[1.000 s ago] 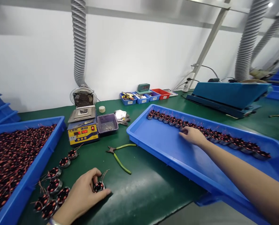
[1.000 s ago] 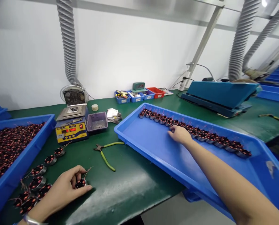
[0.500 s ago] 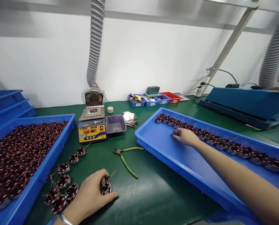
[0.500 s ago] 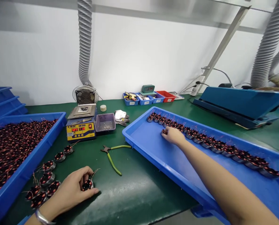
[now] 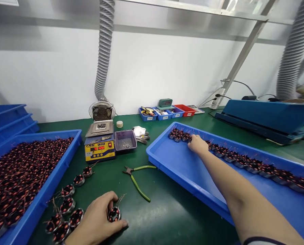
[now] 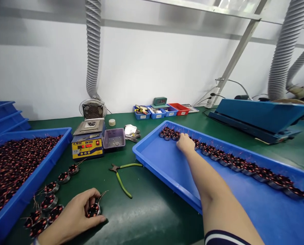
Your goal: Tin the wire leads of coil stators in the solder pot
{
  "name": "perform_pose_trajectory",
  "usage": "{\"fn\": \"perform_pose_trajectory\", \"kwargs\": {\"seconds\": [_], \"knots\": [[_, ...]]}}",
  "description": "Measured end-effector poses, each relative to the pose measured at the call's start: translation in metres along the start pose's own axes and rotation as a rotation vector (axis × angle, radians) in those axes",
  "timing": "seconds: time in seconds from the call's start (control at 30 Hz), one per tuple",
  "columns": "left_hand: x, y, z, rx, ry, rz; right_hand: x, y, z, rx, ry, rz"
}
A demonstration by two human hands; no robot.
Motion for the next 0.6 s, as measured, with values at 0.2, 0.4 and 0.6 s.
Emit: {"fn": "perform_pose_trajectory", "kwargs": {"seconds": [0.2,0.4,0.6], "knots": [[0.002,-0.002,0.003,-0.012,0.017,0.008,0.008,0.000,0.019,0.084,-0.004,0.014],[0.008,-0.008,0.011,-0.035,0.017,0.031,-0.001,-0.004,-0.009,0.133,-0.158,0.086],[0.007,-0.003,0.009,-0.051,-0.017,-0.026,-0.015,0.009,-0.031,0.174,-0.291,0.042]]}}
Point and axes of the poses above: each hand's wrist, its own x-axis away from the middle knuckle, its own y-axis out of the palm, z = x × y, the point moved 10 cm from there along -x, towards the middle knuckle, and after that the axes turned 4 degrees about -x, right-handed, at the moved point
